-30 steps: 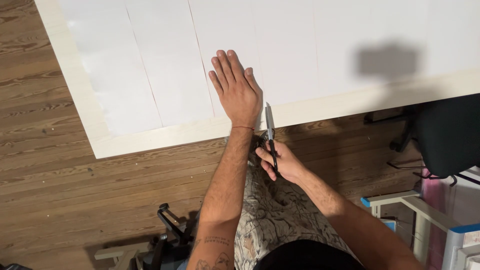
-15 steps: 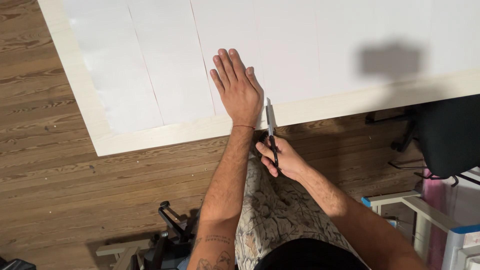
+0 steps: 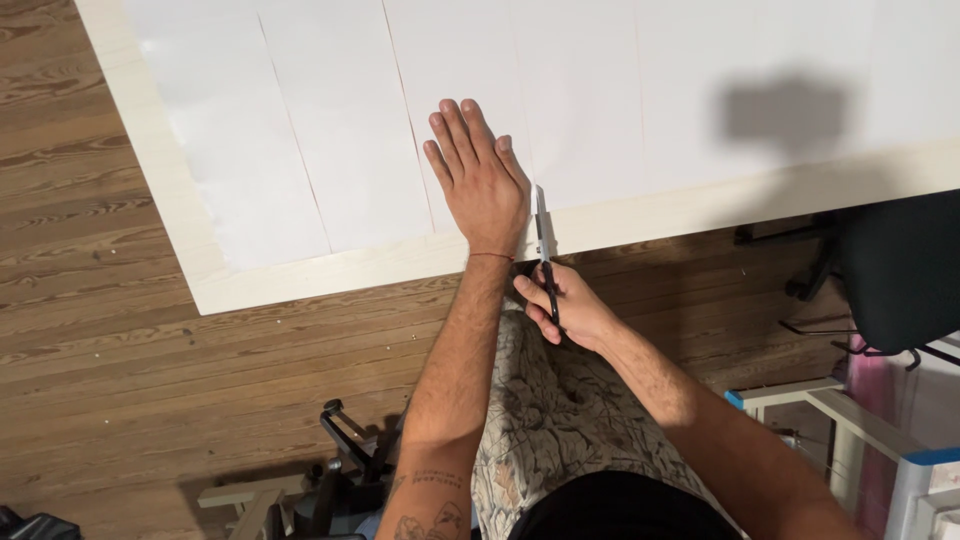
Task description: Cutting a large sheet of paper along marked lines using scissors and a large square ruler
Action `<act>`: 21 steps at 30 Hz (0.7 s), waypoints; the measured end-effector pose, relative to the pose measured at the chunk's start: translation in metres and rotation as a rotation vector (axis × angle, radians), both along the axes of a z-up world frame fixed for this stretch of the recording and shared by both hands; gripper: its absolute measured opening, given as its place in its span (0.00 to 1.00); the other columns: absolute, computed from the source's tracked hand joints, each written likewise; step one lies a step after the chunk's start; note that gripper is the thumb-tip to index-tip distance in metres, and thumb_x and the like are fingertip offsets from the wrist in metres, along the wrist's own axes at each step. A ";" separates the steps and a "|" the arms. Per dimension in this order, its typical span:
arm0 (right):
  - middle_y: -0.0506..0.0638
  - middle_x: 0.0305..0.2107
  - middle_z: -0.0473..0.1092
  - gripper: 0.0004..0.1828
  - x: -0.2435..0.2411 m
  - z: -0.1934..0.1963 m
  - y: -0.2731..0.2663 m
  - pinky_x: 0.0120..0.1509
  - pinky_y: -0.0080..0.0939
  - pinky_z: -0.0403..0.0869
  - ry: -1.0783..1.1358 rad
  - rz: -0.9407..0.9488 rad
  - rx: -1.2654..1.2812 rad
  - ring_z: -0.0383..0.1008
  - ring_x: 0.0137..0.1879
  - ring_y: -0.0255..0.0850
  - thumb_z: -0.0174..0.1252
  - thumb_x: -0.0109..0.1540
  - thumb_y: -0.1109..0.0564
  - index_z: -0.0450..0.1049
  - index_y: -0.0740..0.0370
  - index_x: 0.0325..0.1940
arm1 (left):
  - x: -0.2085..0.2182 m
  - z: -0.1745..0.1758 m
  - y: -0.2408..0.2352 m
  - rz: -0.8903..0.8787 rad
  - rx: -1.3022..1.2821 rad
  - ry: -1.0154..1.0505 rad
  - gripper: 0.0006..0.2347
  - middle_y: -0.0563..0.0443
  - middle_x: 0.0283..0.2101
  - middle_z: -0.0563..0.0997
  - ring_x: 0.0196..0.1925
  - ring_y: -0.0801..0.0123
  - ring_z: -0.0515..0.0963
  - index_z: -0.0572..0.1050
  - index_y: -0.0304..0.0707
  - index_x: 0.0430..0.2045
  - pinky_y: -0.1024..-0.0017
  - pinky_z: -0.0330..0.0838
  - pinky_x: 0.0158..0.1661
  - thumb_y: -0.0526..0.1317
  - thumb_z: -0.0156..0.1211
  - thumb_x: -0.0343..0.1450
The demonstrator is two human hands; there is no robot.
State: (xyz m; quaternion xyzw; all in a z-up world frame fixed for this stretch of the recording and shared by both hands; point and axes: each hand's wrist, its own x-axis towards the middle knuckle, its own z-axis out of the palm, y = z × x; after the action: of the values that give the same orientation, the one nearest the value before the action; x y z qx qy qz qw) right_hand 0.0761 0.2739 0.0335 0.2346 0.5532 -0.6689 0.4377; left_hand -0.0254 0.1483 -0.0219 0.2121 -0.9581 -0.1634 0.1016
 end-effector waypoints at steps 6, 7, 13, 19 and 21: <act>0.53 0.13 0.63 0.21 -0.009 0.003 -0.002 0.08 0.33 0.62 -0.003 0.003 0.016 0.59 0.08 0.33 0.65 0.66 0.47 0.62 0.59 0.33 | 0.000 -0.003 -0.001 0.006 0.037 -0.010 0.25 0.41 0.79 0.46 0.82 0.53 0.43 0.51 0.39 0.75 0.53 0.29 0.79 0.49 0.30 0.82; 0.53 0.13 0.63 0.21 -0.010 0.004 -0.003 0.08 0.33 0.62 -0.006 0.006 0.016 0.59 0.08 0.33 0.65 0.66 0.47 0.62 0.59 0.33 | 0.002 -0.002 -0.001 0.008 0.037 -0.013 0.25 0.41 0.79 0.46 0.82 0.53 0.43 0.51 0.39 0.75 0.53 0.29 0.79 0.49 0.30 0.82; 0.52 0.13 0.63 0.21 -0.022 0.006 -0.006 0.08 0.33 0.61 0.006 0.008 0.011 0.58 0.08 0.33 0.64 0.67 0.47 0.61 0.59 0.33 | 0.001 0.001 -0.001 0.005 0.032 -0.026 0.25 0.41 0.79 0.47 0.82 0.53 0.44 0.51 0.39 0.74 0.53 0.30 0.79 0.49 0.31 0.82; 0.51 0.13 0.62 0.21 -0.036 0.006 -0.011 0.07 0.31 0.60 -0.003 -0.001 0.006 0.58 0.08 0.32 0.64 0.67 0.46 0.61 0.58 0.33 | 0.001 0.003 -0.001 0.011 0.041 -0.044 0.25 0.42 0.79 0.47 0.82 0.54 0.43 0.51 0.41 0.75 0.53 0.29 0.79 0.50 0.31 0.82; 0.51 0.13 0.62 0.22 -0.043 0.009 -0.013 0.07 0.31 0.60 0.008 0.009 0.018 0.57 0.08 0.31 0.64 0.67 0.46 0.61 0.58 0.33 | 0.000 0.005 -0.001 0.009 0.055 -0.045 0.25 0.42 0.79 0.47 0.82 0.54 0.43 0.51 0.41 0.75 0.53 0.29 0.79 0.50 0.32 0.82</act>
State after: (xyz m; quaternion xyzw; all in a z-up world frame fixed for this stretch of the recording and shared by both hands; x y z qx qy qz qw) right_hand 0.0336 0.2608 0.0427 0.2335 0.5619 -0.6627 0.4365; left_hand -0.0256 0.1476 -0.0165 0.2228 -0.9543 -0.1845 0.0749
